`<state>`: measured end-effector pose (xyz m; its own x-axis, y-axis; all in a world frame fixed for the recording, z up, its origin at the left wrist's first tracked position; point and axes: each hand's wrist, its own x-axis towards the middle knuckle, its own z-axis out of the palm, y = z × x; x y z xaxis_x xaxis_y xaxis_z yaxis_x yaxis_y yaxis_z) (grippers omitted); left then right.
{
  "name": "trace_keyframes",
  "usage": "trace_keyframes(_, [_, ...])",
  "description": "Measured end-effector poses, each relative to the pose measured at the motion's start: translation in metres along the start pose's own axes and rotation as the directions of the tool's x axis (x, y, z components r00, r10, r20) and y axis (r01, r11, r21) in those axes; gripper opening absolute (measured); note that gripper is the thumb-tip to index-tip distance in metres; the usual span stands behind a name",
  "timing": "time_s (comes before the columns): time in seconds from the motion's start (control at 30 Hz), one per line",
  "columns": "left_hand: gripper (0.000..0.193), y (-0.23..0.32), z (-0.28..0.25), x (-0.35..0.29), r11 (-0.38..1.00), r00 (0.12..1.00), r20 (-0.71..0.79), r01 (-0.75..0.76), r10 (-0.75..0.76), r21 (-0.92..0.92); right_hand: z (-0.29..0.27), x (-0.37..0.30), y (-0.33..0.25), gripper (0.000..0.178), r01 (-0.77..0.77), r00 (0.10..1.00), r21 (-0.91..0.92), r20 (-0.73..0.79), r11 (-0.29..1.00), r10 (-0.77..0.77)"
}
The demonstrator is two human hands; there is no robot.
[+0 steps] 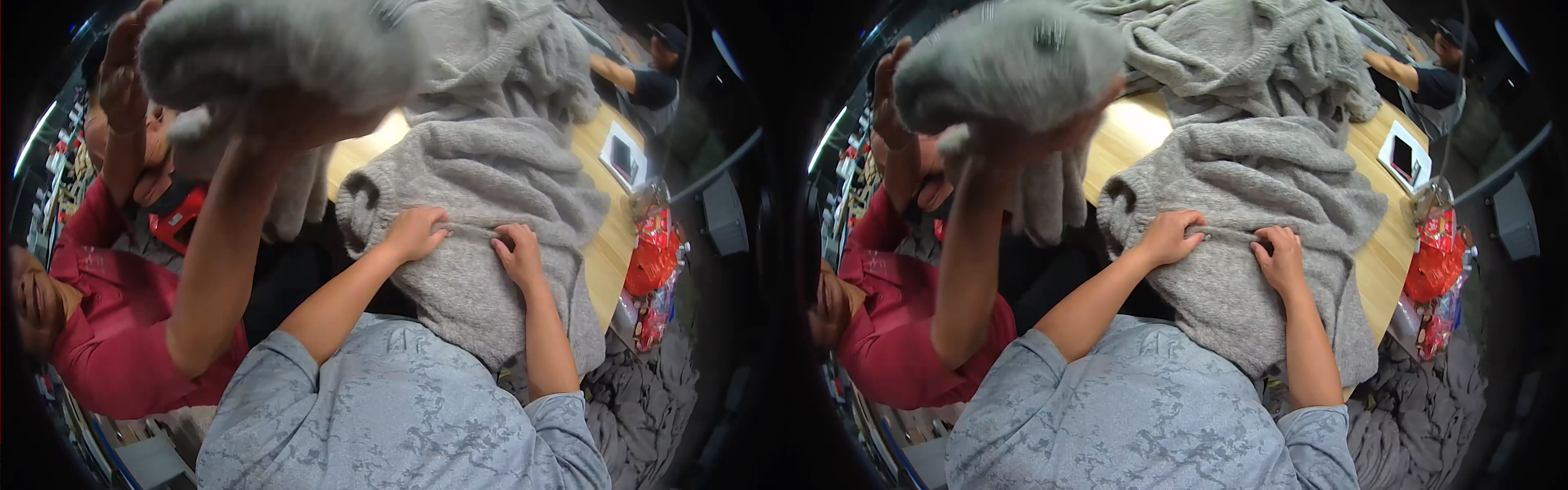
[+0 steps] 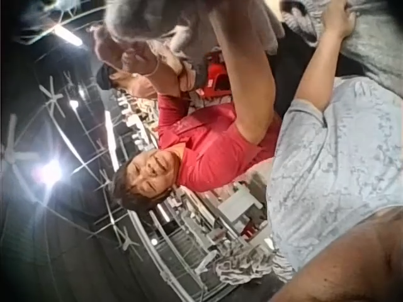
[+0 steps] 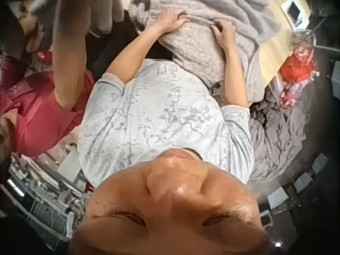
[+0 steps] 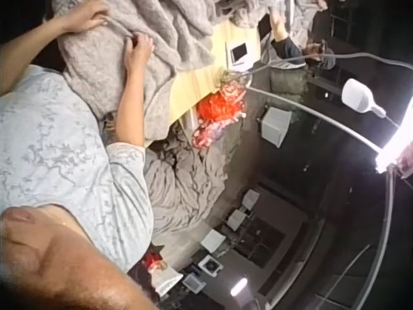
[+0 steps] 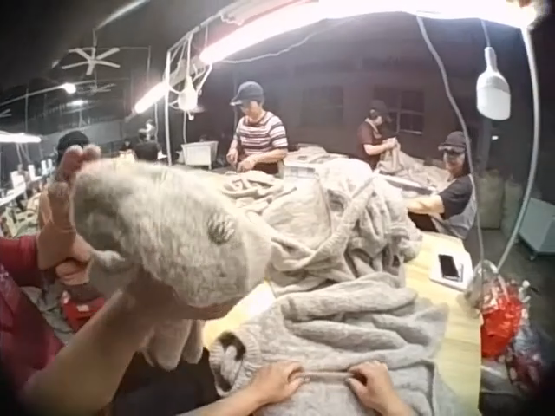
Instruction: Inspecting knitted sweaters for defects and cleaning loose threads on a factory work table.
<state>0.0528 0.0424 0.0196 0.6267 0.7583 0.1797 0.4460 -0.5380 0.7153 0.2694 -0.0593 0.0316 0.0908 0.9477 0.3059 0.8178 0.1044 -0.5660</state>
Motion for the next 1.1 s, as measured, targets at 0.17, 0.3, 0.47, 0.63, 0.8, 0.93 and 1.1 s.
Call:
trace_keyframes(0.17, [0.03,0.026,0.015,0.007,0.924,0.962,0.018,-0.267,0.272,0.273,0.014,-0.009,0.029,0.02,0.024,0.999,0.118,-0.039,0.993,-0.019])
trace_keyframes(0.3, [0.029,0.028,0.009,0.021,0.919,0.973,0.176,-0.205,0.152,0.338,0.017,-0.022,0.032,0.038,0.035,0.984,-0.074,-0.173,0.997,-0.048])
trace_keyframes(0.47, [0.028,0.024,0.009,0.017,0.931,0.973,0.189,-0.188,0.134,0.313,0.01,-0.025,0.028,0.042,-0.019,0.995,0.007,-0.102,1.0,0.02])
trace_keyframes(0.63, [0.027,0.027,0.016,0.015,0.946,0.976,0.169,-0.182,0.14,0.267,0.007,-0.019,0.015,0.046,-0.025,0.999,0.026,-0.036,0.999,0.026])
trace_keyframes(0.8, [0.026,0.028,0.019,0.014,0.956,0.977,0.147,-0.182,0.151,0.229,-0.032,-0.043,-0.035,0.05,0.12,0.98,0.015,0.159,0.993,-0.121])
trace_keyframes(0.93, [0.025,0.027,0.023,0.014,0.961,0.978,0.135,-0.187,0.161,0.206,-0.096,-0.083,-0.086,0.053,0.292,0.759,0.18,0.554,0.939,-0.342])
trace_keyframes(1.1, [0.024,0.027,0.026,0.012,0.964,0.977,0.125,-0.192,0.171,0.183,-0.146,-0.046,-0.091,0.074,0.233,0.828,0.178,0.479,0.956,-0.291])
